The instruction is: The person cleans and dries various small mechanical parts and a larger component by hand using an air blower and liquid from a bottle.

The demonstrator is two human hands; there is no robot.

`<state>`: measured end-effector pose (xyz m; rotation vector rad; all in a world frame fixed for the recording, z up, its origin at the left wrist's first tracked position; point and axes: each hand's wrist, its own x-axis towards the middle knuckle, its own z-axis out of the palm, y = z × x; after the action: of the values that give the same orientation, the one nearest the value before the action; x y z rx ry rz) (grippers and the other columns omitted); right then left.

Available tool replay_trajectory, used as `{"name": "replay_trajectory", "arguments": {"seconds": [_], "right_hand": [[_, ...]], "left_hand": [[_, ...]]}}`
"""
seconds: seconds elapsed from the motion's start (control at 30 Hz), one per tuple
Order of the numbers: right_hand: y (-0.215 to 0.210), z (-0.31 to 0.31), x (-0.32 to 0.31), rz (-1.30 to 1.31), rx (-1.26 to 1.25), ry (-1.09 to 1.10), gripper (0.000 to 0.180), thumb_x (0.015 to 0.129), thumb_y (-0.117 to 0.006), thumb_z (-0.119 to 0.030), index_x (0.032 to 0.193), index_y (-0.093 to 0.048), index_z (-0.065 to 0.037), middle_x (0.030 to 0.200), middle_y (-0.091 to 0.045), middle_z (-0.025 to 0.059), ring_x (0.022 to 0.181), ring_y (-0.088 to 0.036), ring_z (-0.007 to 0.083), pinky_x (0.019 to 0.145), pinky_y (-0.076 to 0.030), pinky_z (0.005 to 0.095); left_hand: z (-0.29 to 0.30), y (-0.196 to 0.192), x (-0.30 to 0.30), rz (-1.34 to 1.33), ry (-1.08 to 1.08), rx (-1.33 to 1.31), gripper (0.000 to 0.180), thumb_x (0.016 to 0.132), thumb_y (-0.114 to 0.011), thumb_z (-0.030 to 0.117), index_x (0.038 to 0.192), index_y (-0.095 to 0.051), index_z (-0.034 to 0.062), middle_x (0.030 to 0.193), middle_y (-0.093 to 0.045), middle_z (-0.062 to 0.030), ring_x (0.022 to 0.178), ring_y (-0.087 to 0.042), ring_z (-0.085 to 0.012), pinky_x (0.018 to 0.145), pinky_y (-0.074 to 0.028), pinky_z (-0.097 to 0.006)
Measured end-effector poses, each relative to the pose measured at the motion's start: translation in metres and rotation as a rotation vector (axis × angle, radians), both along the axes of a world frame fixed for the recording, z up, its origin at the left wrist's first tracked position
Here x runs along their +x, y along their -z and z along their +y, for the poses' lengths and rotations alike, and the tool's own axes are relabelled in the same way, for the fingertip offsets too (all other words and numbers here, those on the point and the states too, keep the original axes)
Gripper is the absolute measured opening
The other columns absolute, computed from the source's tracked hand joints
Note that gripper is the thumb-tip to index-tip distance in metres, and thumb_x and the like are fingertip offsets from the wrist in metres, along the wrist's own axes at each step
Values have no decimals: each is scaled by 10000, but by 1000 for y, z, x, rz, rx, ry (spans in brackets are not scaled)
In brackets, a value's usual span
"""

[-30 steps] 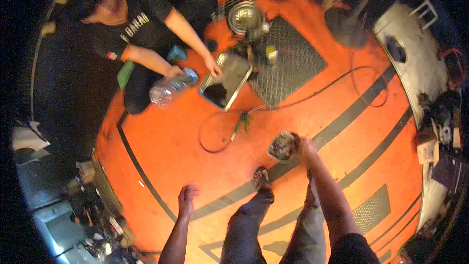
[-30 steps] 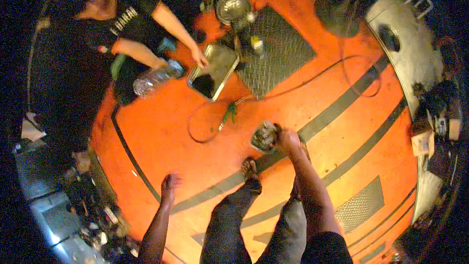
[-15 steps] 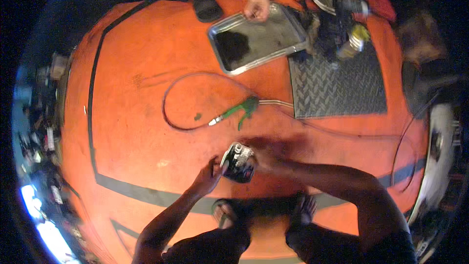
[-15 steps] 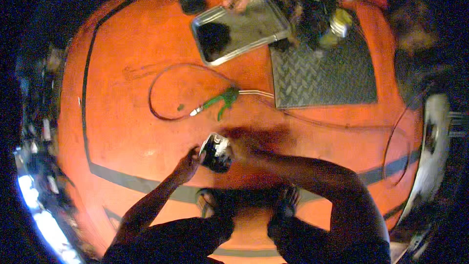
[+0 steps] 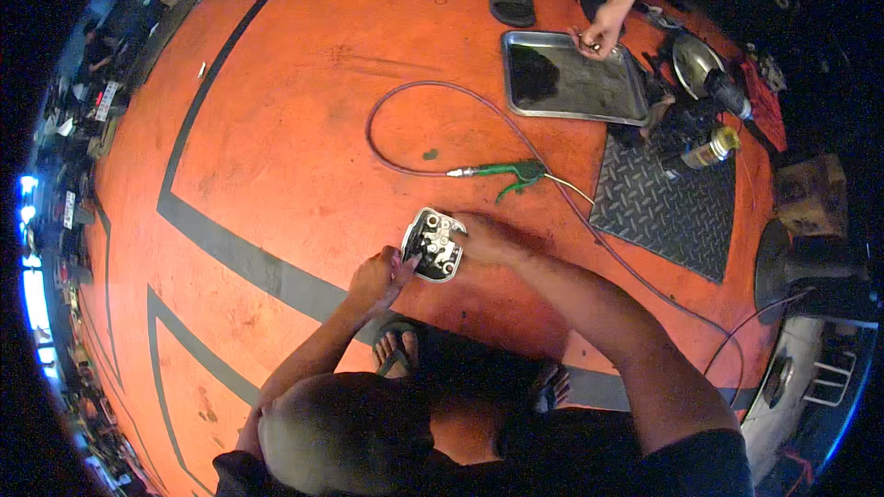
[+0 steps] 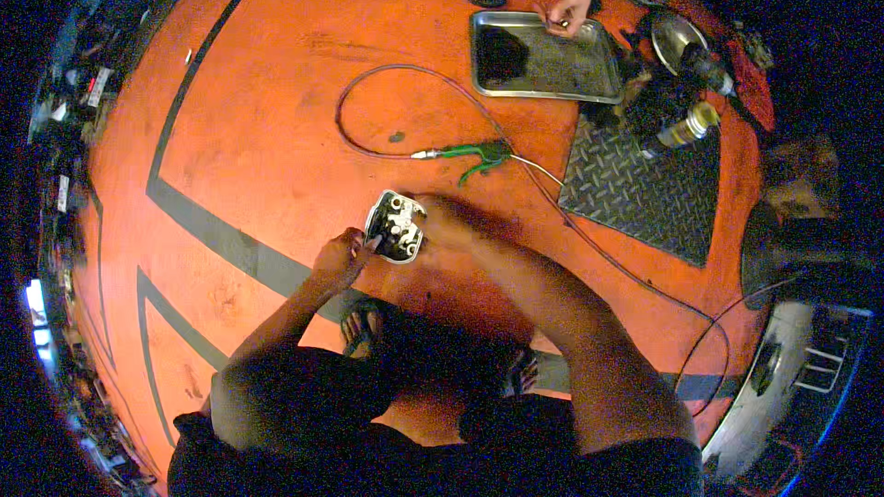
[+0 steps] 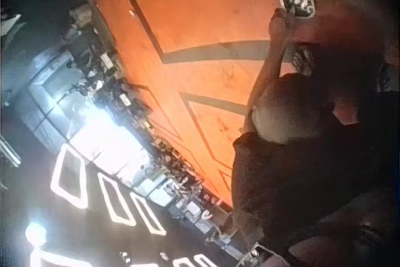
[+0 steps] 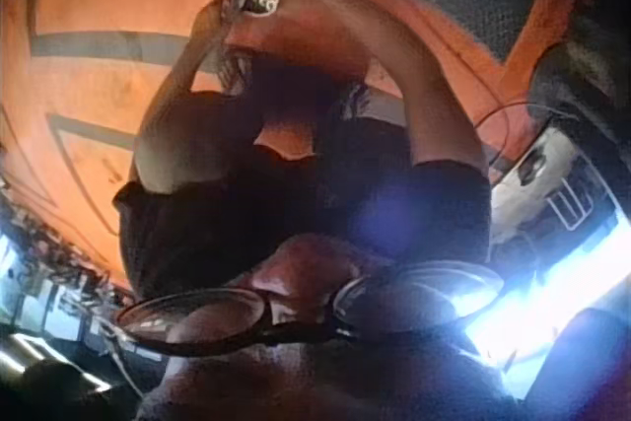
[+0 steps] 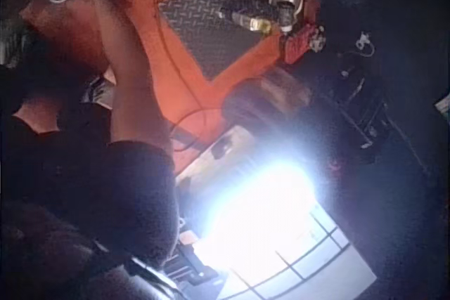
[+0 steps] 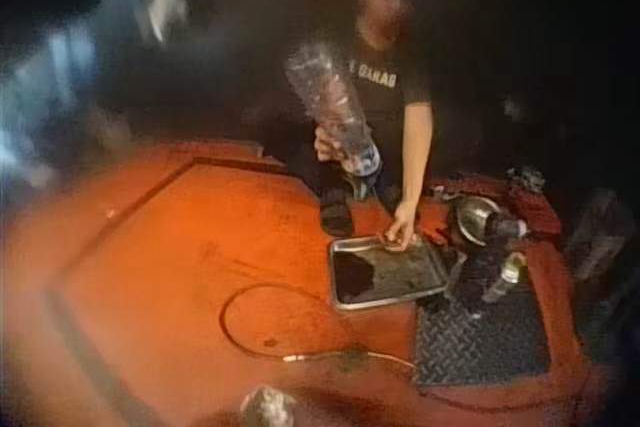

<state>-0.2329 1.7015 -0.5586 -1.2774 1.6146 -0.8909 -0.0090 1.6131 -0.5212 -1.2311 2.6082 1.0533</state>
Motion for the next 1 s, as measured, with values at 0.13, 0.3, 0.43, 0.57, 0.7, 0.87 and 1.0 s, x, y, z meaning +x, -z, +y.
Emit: {"name": "replay_trajectory", "arguments": {"seconds": [0.13, 0.3, 0.43, 0.57, 0.7, 0.87, 1.0], "right_hand": [[5, 4, -49, 51, 279, -15, 396, 962, -550, -354, 1151, -610, -11, 879, -693, 124, 738, -648, 217, 688, -532, 364], [7, 6, -103, -34, 638, 396, 619, 899, -562, -607, 1217, -562, -76, 795, -656, 107, 624, -633, 180, 532, -516, 320], [18, -25, -79, -287, 575, 895, 603, 883, -550, -649, 1163, -558, -114, 802, -648, 116, 568, -613, 209, 475, -509, 334], [77, -25, -77, -449, 496, 1049, 503, 913, -559, -584, 1101, -555, -117, 773, -624, 72, 537, -591, 201, 490, -512, 349], [44, -41, -41, -533, 300, 1239, 309, 935, -592, -441, 990, -573, -137, 758, -591, 18, 662, -608, 158, 552, -526, 362], [16, -36, -35, -953, -21, 1242, 172, 936, -576, -295, 926, -561, -125, 757, -576, 3, 627, -548, 129, 574, -539, 356], [50, -25, -34, -1157, 1, 1245, 139, 914, -587, -259, 943, -566, -124, 826, -589, 20, 695, -590, 160, 732, -571, 415]], "left_hand": [[-16, 26, 3, -18, 10, 30, 401, 948, -560, 401, 947, -577, 1, 738, -623, -224, 738, -637, -417, 675, -511, -486], [-11, 9, -6, -96, 93, -3, 430, 911, -585, 448, 891, -580, 19, 798, -666, -212, 780, -667, -398, 694, -525, -504], [-14, 11, -21, -271, 110, -126, 406, 923, -545, 435, 877, -595, 34, 826, -686, -193, 789, -681, -371, 709, -538, -499], [-18, 6, -31, -254, 156, -90, 328, 906, -542, 347, 926, -633, 33, 832, -684, -199, 791, -674, -392, 724, -541, -503], [-24, 19, -16, 24, 213, -202, 270, 879, -591, 292, 863, -668, 35, 769, -670, -210, 752, -660, -411, 712, -541, -495], [-56, -26, -9, 394, -120, 787, 253, 888, -570, 167, 871, -707, -44, 831, -724, -116, 768, -686, -202, 741, -546, -328], [-74, -39, -5, 1006, -396, 1283, 333, 896, -525, 182, 1076, -653, -68, 1009, -703, -164, 890, -686, -274, 865, -546, -341]]}}
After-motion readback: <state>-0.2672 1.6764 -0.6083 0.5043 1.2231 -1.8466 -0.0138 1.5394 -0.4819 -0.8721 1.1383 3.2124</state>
